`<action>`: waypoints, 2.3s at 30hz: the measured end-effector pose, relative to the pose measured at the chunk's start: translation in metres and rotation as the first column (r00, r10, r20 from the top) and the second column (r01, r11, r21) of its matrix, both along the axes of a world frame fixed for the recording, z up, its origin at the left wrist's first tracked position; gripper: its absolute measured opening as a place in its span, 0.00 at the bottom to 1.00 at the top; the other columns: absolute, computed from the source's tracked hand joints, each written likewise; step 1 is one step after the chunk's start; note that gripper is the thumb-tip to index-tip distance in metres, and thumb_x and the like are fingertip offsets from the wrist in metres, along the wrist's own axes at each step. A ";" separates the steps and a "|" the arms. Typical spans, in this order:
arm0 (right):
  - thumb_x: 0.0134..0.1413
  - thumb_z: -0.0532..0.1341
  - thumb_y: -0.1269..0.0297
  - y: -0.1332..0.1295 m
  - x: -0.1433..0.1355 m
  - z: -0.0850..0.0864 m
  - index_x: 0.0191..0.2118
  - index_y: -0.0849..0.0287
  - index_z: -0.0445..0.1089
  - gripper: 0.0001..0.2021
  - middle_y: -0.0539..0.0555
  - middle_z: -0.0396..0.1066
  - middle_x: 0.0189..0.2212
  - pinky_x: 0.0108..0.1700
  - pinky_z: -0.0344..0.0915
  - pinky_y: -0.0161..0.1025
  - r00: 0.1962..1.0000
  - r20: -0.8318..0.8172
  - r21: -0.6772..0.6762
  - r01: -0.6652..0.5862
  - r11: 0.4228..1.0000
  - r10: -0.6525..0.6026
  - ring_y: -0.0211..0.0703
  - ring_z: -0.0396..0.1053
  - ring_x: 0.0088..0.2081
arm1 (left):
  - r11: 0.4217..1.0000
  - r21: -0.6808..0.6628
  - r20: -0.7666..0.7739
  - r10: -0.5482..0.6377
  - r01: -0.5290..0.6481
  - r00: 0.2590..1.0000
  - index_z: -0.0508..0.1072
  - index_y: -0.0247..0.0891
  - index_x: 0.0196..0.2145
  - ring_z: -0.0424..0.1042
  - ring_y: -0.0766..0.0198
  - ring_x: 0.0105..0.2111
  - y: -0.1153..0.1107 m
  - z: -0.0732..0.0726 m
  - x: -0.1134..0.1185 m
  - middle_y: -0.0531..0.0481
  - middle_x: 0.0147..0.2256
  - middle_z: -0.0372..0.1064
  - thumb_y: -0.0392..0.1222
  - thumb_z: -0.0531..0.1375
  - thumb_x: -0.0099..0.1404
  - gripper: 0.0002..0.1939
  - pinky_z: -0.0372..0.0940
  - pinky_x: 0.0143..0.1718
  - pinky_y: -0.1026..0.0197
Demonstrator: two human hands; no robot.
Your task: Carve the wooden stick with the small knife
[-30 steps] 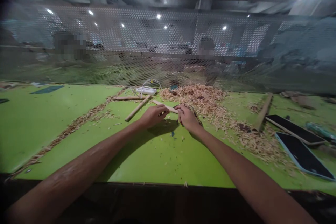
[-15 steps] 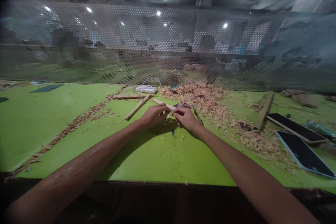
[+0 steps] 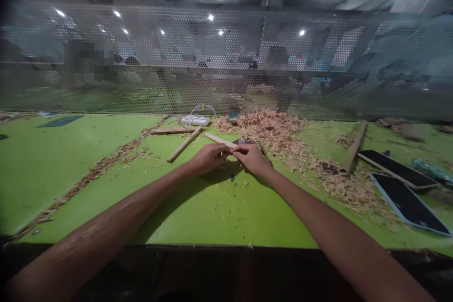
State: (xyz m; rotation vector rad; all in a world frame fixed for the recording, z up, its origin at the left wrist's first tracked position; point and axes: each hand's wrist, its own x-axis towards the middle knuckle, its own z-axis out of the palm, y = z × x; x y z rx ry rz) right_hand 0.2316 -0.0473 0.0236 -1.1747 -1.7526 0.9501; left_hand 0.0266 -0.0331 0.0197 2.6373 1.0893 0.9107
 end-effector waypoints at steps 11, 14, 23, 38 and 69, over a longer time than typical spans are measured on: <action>0.61 0.64 0.55 -0.010 -0.003 0.008 0.37 0.60 0.77 0.12 0.49 0.65 0.20 0.23 0.56 0.35 0.997 0.081 0.000 -0.007 1.000 0.007 0.37 0.60 0.20 | 0.983 -0.182 0.065 0.031 -0.019 0.997 0.76 0.33 0.32 0.63 0.65 0.27 -0.003 0.003 0.005 0.50 0.28 0.72 0.34 0.58 0.68 0.08 0.53 0.30 0.64; 0.62 0.63 0.55 -0.011 -0.003 0.011 0.35 0.60 0.76 0.13 0.50 0.66 0.21 0.26 0.57 0.36 0.989 0.149 0.070 -0.032 0.997 0.021 0.37 0.60 0.22 | 0.975 -0.223 0.102 0.021 0.003 0.995 0.74 0.34 0.30 0.61 0.67 0.25 -0.004 0.003 0.006 0.51 0.26 0.70 0.34 0.57 0.68 0.09 0.52 0.29 0.64; 0.62 0.61 0.64 -0.002 0.000 0.008 0.34 0.58 0.79 0.10 0.54 0.76 0.29 0.37 0.61 0.39 0.901 0.433 0.314 -0.133 0.940 -0.017 0.41 0.67 0.29 | 0.859 -0.481 0.288 -0.031 0.173 0.957 0.69 0.37 0.26 0.63 0.67 0.22 -0.004 0.001 0.002 0.56 0.21 0.65 0.40 0.56 0.65 0.10 0.58 0.26 0.66; 0.60 0.63 0.67 0.012 0.011 0.006 0.26 0.57 0.69 0.11 0.53 0.68 0.23 0.29 0.52 0.38 0.868 0.411 0.391 0.110 0.914 -0.280 0.38 0.57 0.24 | 0.786 -0.588 0.291 -0.016 0.192 0.957 0.66 0.38 0.27 0.61 0.71 0.16 0.000 -0.006 -0.001 0.58 0.19 0.64 0.44 0.59 0.64 0.10 0.56 0.20 0.67; 0.54 0.69 0.51 -0.003 0.003 0.006 0.33 0.59 0.77 0.14 0.52 0.71 0.28 0.32 0.60 0.37 0.993 0.111 0.128 -0.062 0.990 0.048 0.39 0.63 0.30 | 0.910 -0.408 0.206 0.016 0.072 0.978 0.78 0.32 0.32 0.69 0.65 0.26 0.003 -0.006 0.003 0.50 0.26 0.75 0.37 0.62 0.67 0.07 0.62 0.31 0.63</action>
